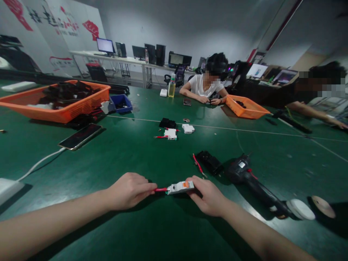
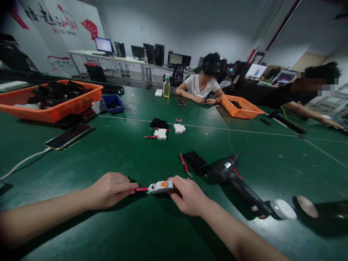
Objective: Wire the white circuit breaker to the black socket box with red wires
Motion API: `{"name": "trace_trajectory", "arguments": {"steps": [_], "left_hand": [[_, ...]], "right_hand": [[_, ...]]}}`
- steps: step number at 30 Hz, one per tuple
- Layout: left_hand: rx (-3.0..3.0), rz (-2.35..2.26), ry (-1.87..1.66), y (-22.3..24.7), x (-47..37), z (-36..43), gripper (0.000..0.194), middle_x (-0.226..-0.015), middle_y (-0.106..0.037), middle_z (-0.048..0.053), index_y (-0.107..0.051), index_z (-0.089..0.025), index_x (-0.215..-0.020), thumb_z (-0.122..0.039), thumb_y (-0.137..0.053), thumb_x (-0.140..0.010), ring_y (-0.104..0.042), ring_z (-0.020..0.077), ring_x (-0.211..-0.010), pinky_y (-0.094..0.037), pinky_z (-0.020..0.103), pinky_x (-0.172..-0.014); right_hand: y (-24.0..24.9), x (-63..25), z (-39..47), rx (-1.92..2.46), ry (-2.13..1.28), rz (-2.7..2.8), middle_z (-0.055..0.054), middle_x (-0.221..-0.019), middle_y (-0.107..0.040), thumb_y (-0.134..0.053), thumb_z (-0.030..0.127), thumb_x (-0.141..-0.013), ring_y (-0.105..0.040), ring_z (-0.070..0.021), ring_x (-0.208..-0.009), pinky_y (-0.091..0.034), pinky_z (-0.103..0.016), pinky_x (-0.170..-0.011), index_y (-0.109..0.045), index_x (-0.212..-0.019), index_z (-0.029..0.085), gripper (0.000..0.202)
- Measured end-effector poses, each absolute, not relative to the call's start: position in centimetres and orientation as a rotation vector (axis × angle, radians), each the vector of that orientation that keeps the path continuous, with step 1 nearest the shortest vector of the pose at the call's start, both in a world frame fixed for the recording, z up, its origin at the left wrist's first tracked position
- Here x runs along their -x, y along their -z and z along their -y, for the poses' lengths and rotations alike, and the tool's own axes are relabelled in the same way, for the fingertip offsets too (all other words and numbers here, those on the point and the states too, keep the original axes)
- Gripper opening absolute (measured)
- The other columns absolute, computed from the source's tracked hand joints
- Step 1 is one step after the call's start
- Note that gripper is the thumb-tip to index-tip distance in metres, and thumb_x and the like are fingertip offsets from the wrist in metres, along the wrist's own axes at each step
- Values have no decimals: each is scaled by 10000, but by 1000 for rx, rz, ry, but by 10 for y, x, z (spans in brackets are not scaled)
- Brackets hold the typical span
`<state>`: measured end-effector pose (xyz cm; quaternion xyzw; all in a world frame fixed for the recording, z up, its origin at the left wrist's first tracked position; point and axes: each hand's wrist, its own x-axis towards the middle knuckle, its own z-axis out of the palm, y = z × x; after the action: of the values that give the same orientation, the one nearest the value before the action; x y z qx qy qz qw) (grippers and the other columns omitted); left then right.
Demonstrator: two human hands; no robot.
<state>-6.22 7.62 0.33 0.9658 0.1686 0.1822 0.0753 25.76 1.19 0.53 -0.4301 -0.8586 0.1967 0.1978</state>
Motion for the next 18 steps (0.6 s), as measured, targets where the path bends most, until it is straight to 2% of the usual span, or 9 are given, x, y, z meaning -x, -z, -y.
{"name": "trace_trajectory", "arguments": {"steps": [9,18], "left_hand": [[-2920,-513,-516,-6,62,-72,226,-740,-630,23,-630,-193,-1093,-203,-432,-984,-585,156,-663,-370,302,-575],[-2948,-472,-460,-5,60,-70,217,-775,-634,29,-619,-192,-1063,-194,-415,-989,-581,162,-689,-387,295,-605]], "right_hand": [[-19,-251,-7,1312,-415,2539,-84,-974,-639,-520,208,-865,-601,-211,-789,-451,-336,-689,-529,-1143,171,281],[-18,-250,-5,1251,-352,2620,-79,-989,-659,-515,262,-932,-622,-200,-806,-466,-310,-685,-542,-1159,164,249]]}}
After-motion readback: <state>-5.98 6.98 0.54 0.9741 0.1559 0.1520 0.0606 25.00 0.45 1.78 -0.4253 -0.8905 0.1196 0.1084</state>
